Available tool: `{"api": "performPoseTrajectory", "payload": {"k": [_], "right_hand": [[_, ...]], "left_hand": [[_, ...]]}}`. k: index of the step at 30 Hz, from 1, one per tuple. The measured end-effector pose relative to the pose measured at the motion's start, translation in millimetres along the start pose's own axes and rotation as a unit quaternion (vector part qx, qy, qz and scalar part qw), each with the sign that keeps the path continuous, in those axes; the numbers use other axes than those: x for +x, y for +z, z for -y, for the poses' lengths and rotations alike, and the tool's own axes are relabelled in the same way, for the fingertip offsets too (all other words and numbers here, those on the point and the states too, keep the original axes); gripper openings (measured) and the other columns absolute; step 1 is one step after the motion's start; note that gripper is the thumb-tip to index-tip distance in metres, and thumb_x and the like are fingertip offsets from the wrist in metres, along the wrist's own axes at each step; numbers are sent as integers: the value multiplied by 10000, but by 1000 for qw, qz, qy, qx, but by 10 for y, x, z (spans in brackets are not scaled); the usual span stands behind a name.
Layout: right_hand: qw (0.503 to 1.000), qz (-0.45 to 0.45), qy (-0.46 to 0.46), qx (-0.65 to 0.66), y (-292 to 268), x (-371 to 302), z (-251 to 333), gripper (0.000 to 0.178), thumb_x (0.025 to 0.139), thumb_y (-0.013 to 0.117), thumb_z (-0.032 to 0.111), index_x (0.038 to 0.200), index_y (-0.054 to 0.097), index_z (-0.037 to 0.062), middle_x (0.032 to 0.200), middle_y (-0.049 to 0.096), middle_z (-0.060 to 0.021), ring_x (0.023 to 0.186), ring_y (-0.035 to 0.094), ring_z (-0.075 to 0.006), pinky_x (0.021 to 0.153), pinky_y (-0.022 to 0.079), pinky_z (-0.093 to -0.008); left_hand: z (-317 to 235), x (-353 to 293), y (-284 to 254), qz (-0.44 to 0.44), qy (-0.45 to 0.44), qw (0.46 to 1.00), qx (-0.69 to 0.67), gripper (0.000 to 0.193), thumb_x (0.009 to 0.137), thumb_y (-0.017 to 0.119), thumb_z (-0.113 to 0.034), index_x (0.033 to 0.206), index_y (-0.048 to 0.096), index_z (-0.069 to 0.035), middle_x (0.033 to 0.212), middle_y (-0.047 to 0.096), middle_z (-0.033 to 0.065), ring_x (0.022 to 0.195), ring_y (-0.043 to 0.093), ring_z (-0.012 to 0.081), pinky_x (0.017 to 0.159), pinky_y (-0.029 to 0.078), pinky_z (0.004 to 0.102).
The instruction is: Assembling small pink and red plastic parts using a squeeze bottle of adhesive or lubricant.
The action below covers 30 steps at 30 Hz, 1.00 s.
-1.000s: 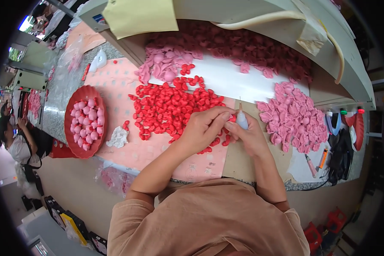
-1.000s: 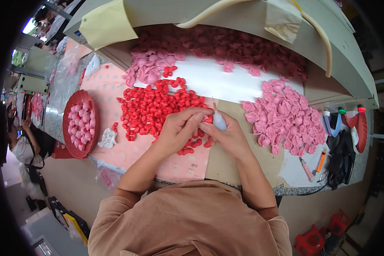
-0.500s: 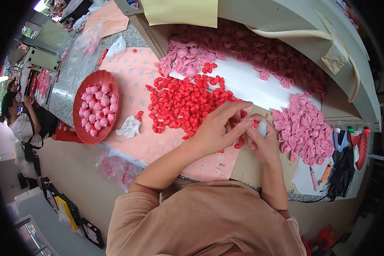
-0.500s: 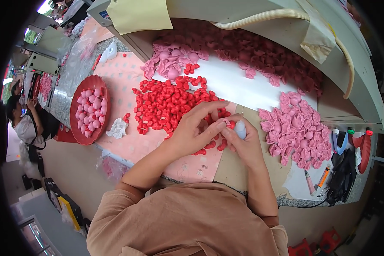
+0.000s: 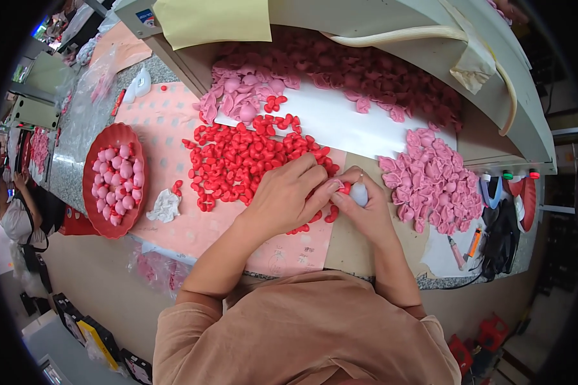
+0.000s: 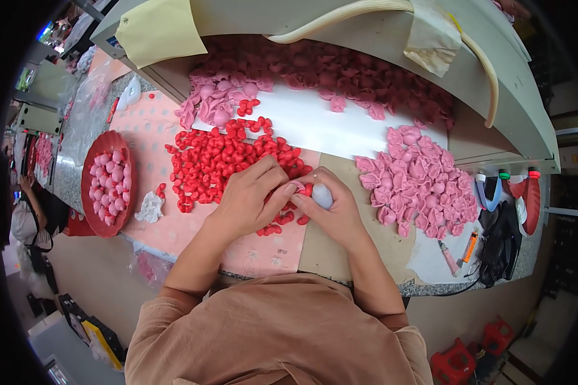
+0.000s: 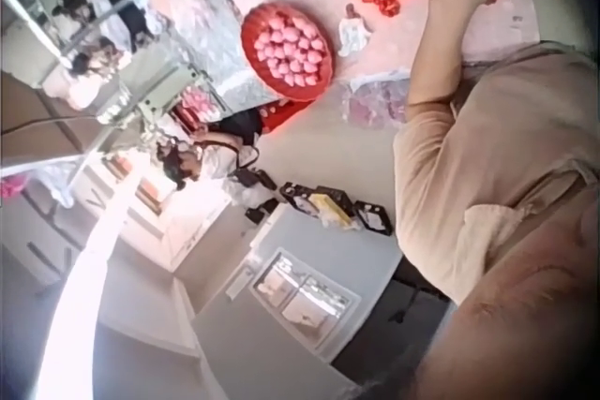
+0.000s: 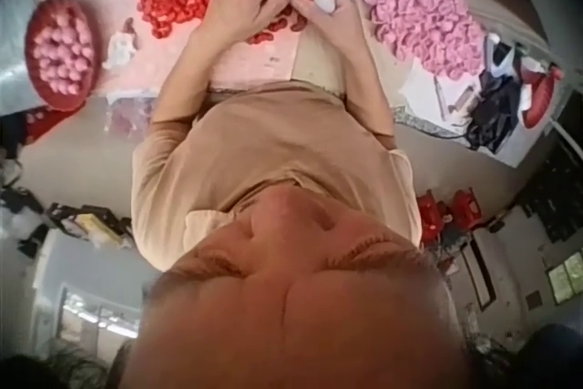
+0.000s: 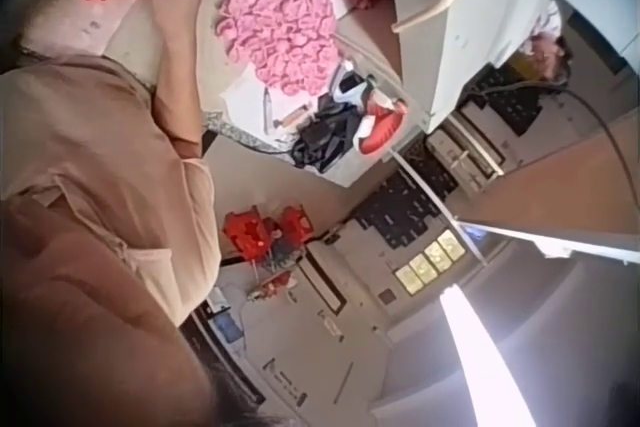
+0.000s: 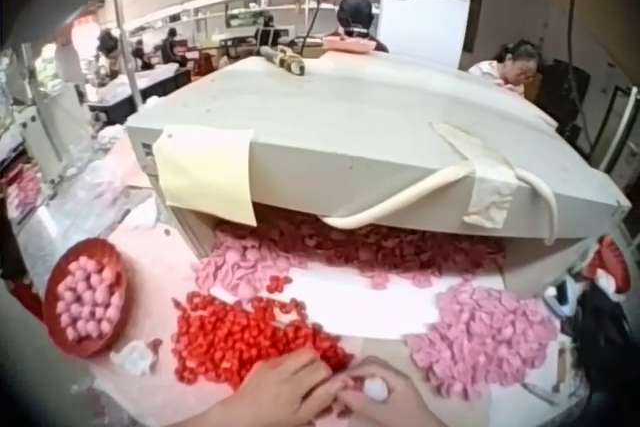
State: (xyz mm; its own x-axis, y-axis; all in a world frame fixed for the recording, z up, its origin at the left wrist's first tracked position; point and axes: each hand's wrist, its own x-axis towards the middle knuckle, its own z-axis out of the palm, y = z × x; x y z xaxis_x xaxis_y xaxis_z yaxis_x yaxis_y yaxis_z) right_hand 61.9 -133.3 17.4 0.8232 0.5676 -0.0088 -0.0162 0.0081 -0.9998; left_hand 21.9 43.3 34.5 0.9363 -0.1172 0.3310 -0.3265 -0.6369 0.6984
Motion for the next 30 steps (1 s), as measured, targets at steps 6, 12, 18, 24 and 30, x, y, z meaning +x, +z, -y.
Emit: {"api": "performPoseTrajectory", "payload": {"k": [6, 12, 18, 24, 30], "right_hand": [[999, 19, -10, -25, 19, -12, 75, 152, 815, 623, 64, 940, 549, 18, 856, 487, -10, 765, 459, -78, 673, 375, -215], [996, 9, 38, 80, 66, -41, 56, 144, 813, 622, 55, 932, 545, 26, 842, 490, -15, 662, 478, -71, 542, 378, -193], [992, 23, 66, 108, 23, -55, 77, 146, 814, 624, 62, 931, 542, 35, 815, 498, -8, 553, 457, -36, 463, 359, -182], [992, 32, 86, 80, -13, -58, 51, 192, 837, 637, 156, 977, 549, 57, 774, 570, 17, 641, 553, -34, 521, 443, -176], [991, 17, 87, 104, -9, -40, 53, 156, 834, 617, 87, 957, 536, 34, 835, 537, -17, 568, 507, -58, 468, 408, -196]], "left_hand": [[11, 15, -46, 1, 45, 998, 34, 195, 839, 571, -214, 751, 542, -43, 720, 460, 88, 633, 523, 255, 532, 425, 355], [76, 7, -15, 22, 99, 995, 19, 199, 854, 550, -181, 717, 509, -44, 715, 465, 88, 621, 497, 264, 566, 414, 364], [67, -7, 13, 22, 93, 994, -56, 162, 853, 509, -132, 743, 515, -13, 688, 435, 109, 597, 458, 272, 526, 376, 363], [96, -22, 54, 42, 57, 994, -81, 217, 888, 496, -165, 741, 518, -7, 703, 447, 118, 590, 478, 285, 513, 399, 368], [48, 11, 72, 15, 60, 995, -74, 206, 890, 493, -152, 754, 524, -1, 698, 452, 125, 589, 484, 285, 505, 396, 365]]}}
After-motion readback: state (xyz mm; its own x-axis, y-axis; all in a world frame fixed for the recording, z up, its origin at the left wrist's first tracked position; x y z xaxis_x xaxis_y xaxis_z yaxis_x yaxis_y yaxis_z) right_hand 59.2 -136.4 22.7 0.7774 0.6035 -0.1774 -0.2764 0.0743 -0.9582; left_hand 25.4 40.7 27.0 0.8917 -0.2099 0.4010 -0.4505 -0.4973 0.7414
